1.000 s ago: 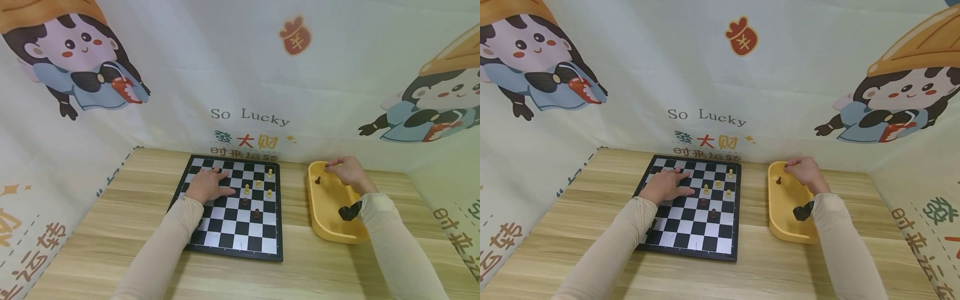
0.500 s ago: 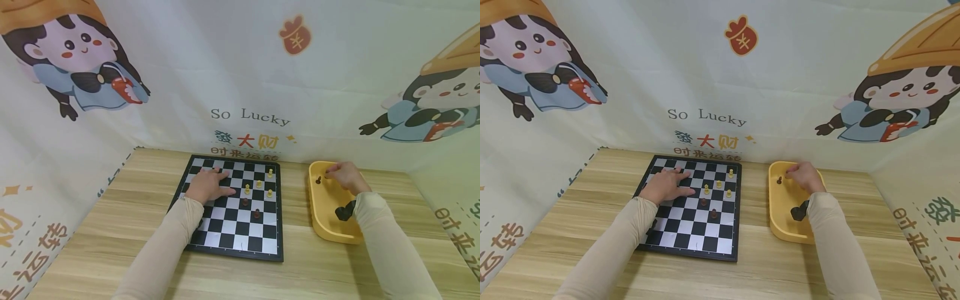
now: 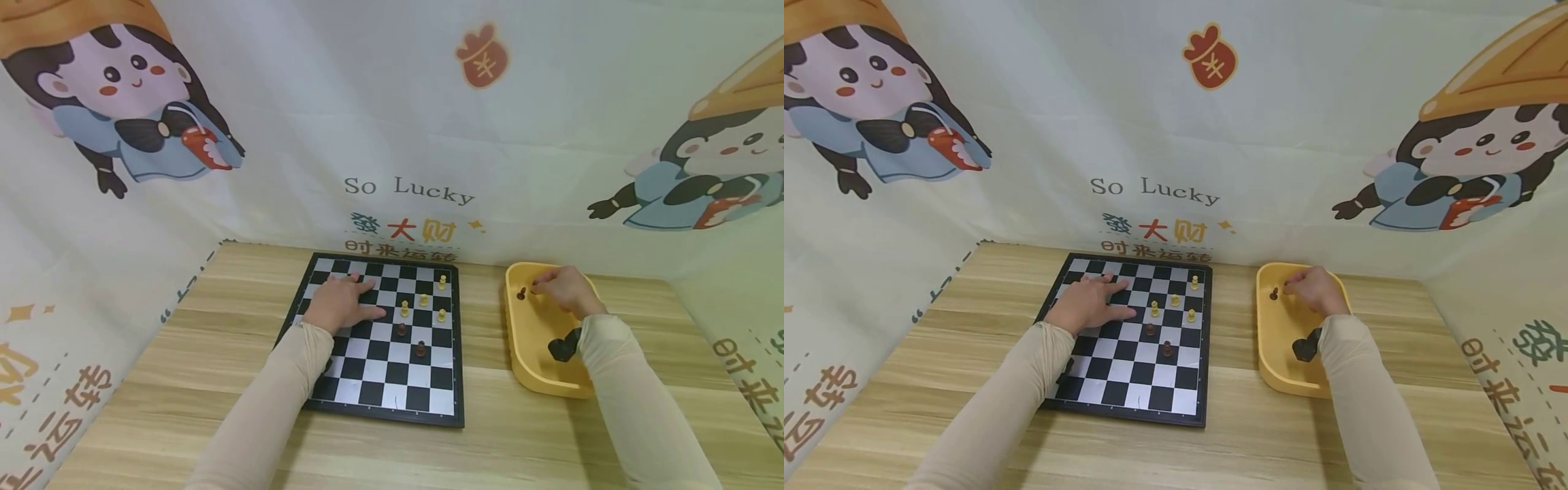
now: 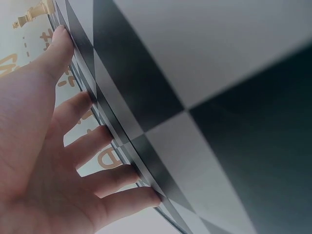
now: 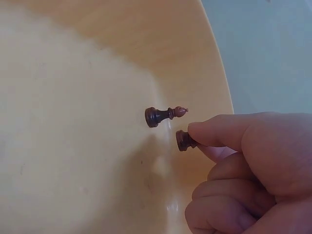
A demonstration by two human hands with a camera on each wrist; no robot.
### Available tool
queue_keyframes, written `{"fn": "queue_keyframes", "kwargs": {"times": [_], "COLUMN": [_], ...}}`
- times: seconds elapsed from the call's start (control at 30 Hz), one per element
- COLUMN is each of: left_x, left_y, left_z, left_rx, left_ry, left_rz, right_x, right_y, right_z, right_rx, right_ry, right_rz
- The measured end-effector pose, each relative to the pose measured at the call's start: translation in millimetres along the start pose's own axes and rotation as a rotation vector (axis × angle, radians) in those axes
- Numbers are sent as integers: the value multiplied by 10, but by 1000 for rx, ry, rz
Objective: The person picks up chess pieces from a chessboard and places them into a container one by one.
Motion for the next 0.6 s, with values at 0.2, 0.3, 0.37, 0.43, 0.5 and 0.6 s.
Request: {"fn": "queue_keyframes", "kwargs": {"times": [0.2, 0.3, 0.37, 0.43, 0.5, 0.6], "left_x": [0, 5, 7, 7, 7, 2], "left_y": [0, -3, -4, -3, -8, -6], "left_z": [4, 4, 1, -3, -10, -16], "left_rx": [8, 10, 9, 8, 4, -1], "left_ry": [-2, -3, -3, -6, -5, -3], "left_rz": [2, 0, -1, -1, -3, -1], "right_x": [6, 0, 1, 1, -7, -31], "right_y": [13, 23, 34, 43, 52, 63], "right_z": [-4, -24, -36, -47, -68, -116], "right_rx": [-16, -12, -15, -18, -27, -28], "right_ry": [5, 11, 16, 15, 19, 31], "right_rz": [-2, 2, 11, 21, 32, 45]}}
Point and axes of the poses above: each hand's wrist, its own x-axis towards the middle knuckle, its own y-axis out of the back of the hand, z = x × y, the point moved 9 cm from there along x, towards the middle knuckle, and after that the axes turned 2 degrees about -x, right-handed, at the moved point
